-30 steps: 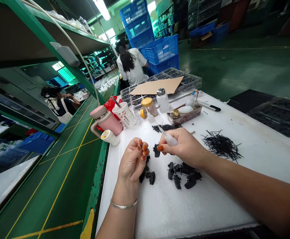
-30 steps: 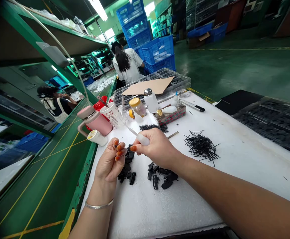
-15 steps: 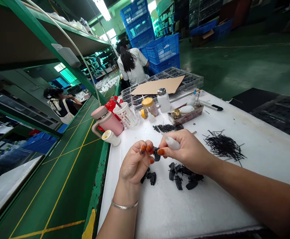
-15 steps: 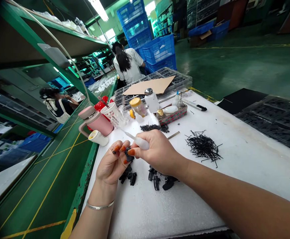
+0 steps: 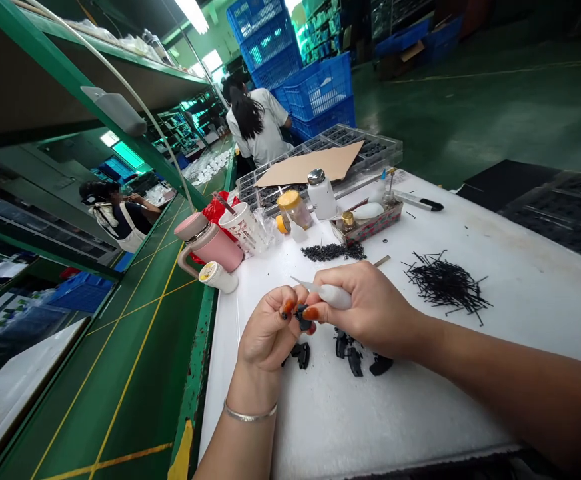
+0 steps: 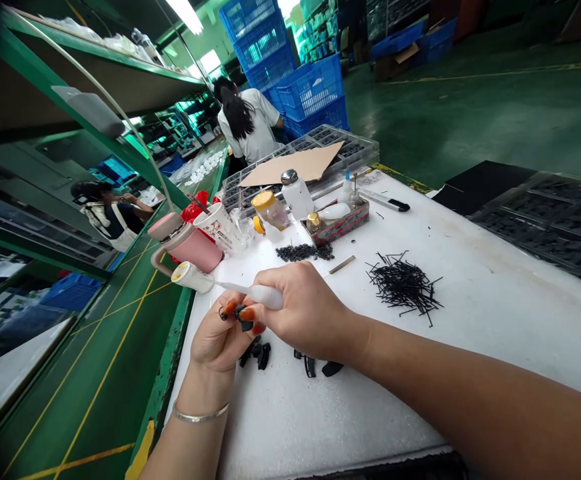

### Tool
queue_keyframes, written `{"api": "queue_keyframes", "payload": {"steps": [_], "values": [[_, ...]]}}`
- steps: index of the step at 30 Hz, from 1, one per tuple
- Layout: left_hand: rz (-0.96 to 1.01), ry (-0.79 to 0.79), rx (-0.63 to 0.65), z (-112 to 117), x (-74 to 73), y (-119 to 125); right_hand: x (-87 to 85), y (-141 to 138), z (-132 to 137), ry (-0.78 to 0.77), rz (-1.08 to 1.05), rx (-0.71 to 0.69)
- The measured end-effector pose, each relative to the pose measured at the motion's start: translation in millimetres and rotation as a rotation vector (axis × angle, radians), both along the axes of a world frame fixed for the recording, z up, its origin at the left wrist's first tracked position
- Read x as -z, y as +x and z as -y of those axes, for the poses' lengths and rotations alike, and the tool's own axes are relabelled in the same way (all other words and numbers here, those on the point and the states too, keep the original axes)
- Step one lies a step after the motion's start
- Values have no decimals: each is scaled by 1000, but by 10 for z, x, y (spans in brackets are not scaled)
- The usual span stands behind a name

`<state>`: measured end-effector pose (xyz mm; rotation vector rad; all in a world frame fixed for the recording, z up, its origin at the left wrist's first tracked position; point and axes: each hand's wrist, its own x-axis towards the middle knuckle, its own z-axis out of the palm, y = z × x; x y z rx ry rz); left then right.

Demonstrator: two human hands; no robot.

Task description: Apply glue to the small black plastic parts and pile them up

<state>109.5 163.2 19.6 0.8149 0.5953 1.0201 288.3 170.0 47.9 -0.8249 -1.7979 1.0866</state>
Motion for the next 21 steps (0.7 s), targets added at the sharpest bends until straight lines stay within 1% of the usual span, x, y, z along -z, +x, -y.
{"api": "queue_keyframes", "payload": {"steps": [9,14,21], "values": [[-3,-14,16,4,21,-4,-15,-7,24,-28,-17,-30],[-30,-24,23,2,28,1,-7,-14,25,-21,0,-18],[-84,-22,3,4,33,5,18,-10,19,1,53,2]]}}
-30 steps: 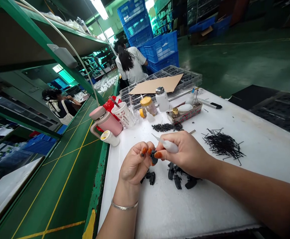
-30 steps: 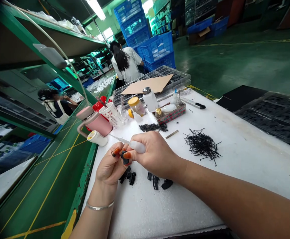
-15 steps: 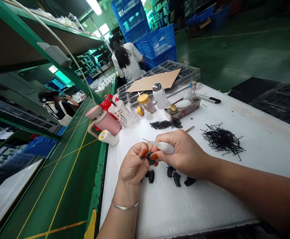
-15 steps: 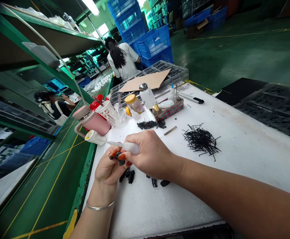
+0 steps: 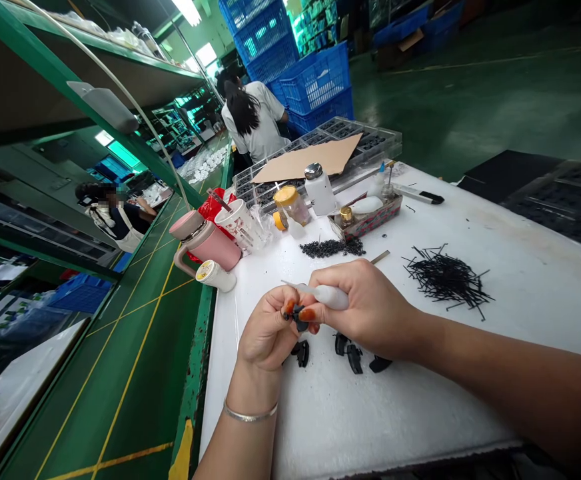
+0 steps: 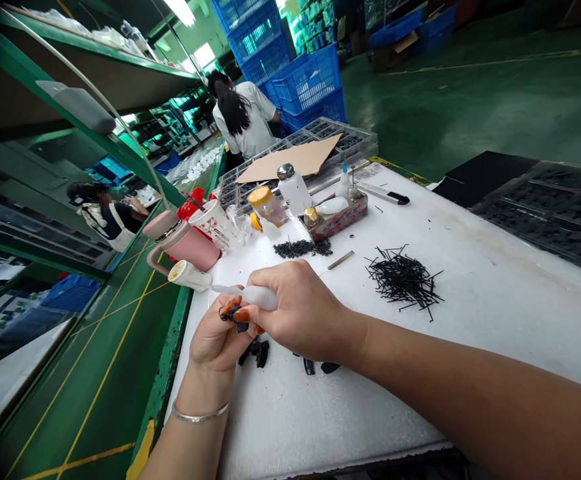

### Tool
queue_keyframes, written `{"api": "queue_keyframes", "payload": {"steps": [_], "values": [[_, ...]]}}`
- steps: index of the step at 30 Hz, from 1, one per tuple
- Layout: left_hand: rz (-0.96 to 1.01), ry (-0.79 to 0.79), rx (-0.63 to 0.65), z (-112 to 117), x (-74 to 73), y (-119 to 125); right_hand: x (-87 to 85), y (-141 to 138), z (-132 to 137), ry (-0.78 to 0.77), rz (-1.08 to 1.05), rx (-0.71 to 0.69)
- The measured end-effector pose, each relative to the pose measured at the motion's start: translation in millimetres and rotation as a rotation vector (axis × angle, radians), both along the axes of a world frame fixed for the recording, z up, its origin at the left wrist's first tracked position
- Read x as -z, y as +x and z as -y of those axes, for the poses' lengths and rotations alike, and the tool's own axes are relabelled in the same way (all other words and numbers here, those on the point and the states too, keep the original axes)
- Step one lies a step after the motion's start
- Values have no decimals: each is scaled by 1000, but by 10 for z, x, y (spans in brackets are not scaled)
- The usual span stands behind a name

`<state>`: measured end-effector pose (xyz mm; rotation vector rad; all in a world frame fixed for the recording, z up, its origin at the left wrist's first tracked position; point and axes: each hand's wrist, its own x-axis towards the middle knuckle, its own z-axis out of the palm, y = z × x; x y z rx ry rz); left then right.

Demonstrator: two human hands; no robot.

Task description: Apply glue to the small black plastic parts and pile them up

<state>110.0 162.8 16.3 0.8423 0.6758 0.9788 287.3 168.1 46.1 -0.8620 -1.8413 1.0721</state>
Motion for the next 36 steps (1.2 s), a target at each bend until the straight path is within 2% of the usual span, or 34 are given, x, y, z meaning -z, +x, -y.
{"api": "queue_keyframes", "payload": {"steps": [17,23,36], "values": [[40,31,-27,-12,13,-30,-8,1,-12,4,-19,10],[-16,32,-43,-13,19,-35,3,-2,-7,-8,-27,-2],[12,45,-10,-21,6,-36,8,8,-14,64,6,26]]}}
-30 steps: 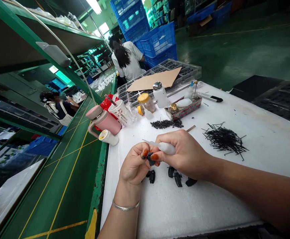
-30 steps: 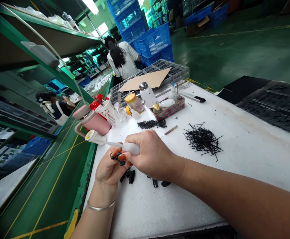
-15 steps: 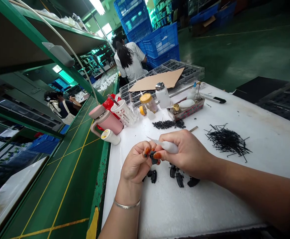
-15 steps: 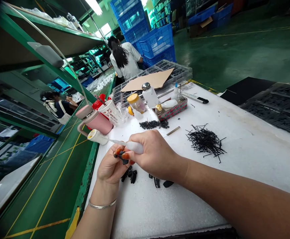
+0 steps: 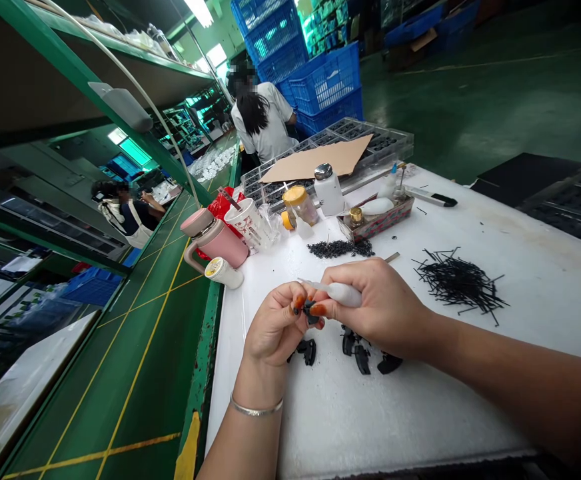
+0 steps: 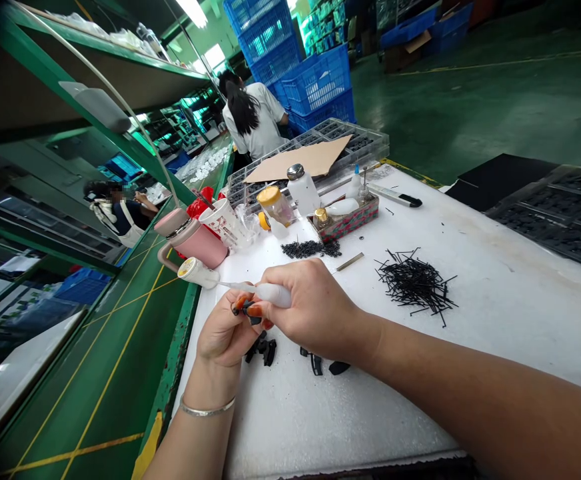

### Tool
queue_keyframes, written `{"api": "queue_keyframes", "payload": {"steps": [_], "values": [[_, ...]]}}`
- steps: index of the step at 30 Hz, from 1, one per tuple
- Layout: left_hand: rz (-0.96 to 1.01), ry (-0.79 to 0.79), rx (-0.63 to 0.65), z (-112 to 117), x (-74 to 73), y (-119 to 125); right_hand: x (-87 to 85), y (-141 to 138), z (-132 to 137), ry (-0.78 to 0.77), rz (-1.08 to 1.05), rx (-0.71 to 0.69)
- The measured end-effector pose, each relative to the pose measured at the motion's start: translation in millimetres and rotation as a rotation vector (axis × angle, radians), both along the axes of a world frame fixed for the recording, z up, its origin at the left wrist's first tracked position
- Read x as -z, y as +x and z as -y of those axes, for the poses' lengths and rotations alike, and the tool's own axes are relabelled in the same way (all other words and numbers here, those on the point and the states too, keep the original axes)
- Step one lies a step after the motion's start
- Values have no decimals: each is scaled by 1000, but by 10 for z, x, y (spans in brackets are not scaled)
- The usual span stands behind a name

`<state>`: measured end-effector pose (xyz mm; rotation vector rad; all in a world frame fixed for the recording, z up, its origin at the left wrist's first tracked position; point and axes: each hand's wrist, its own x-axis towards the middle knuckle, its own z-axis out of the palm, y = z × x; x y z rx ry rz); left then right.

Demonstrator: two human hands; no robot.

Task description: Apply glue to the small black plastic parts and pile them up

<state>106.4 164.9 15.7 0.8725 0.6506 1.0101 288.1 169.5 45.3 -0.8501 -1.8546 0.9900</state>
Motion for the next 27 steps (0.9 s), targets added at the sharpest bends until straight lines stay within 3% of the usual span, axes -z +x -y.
{"api": "queue_keyframes", "payload": {"steps": [27], "values": [[72,-46,-27,-8,-12,-13,-7,6,10,12,3,20]]}}
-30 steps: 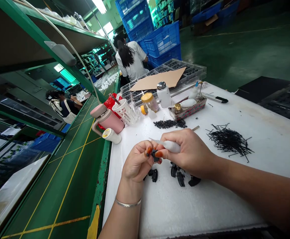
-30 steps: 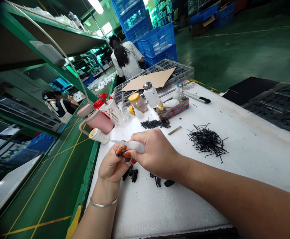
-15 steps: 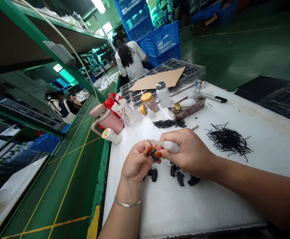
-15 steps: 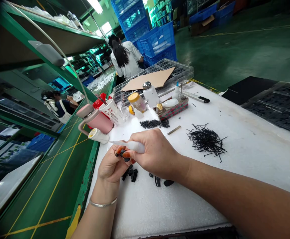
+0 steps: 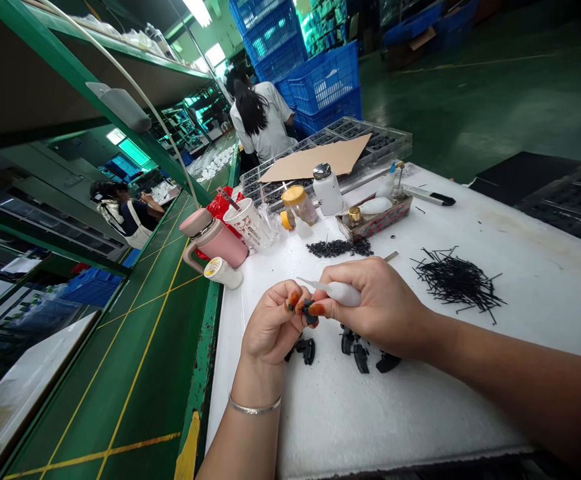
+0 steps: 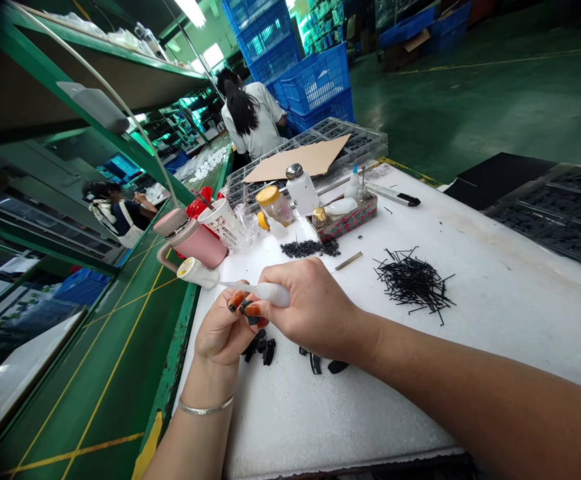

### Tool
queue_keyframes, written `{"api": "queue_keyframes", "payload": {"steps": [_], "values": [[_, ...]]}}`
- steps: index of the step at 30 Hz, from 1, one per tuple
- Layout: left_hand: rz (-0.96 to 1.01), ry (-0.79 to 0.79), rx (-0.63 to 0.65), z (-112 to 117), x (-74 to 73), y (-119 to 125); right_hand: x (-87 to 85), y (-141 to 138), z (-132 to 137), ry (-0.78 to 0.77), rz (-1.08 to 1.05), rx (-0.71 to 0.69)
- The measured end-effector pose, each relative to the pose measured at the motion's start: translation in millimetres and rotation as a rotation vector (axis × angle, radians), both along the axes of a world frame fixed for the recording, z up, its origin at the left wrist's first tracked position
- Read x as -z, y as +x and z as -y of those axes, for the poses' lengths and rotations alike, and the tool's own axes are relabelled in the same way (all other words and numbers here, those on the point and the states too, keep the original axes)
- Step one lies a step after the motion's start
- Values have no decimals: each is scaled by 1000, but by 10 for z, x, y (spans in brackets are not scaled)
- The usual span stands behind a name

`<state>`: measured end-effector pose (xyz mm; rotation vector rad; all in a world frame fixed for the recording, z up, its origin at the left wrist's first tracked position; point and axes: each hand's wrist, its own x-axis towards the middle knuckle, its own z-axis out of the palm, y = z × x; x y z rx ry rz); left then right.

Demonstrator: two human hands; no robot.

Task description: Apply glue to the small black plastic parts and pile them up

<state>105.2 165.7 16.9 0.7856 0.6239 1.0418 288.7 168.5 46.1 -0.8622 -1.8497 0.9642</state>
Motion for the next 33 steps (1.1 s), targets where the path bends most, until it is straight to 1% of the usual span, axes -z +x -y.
{"api": "queue_keyframes", "payload": {"steps": [5,8,12,16,19,25,33], "values": [[18,20,35,-16,60,-50,-9,7,3,-14,-18,11],[13,23,41,-15,53,-64,-17,15,5,-52,-37,12],[-18,15,15,-7,3,-50,-32,15,-22,-209,-92,-30],[-36,11,-21,-6,-22,-39,-36,0,-61,-397,-164,-113],[-38,32,-32,-5,-21,-43,-29,-6,-78,-477,-194,-173],[-87,69,-36,4,-27,-54,-30,3,-80,-508,-200,-181],[-73,89,-6,-3,-47,-22,-34,4,-56,-474,-172,-149]]}}
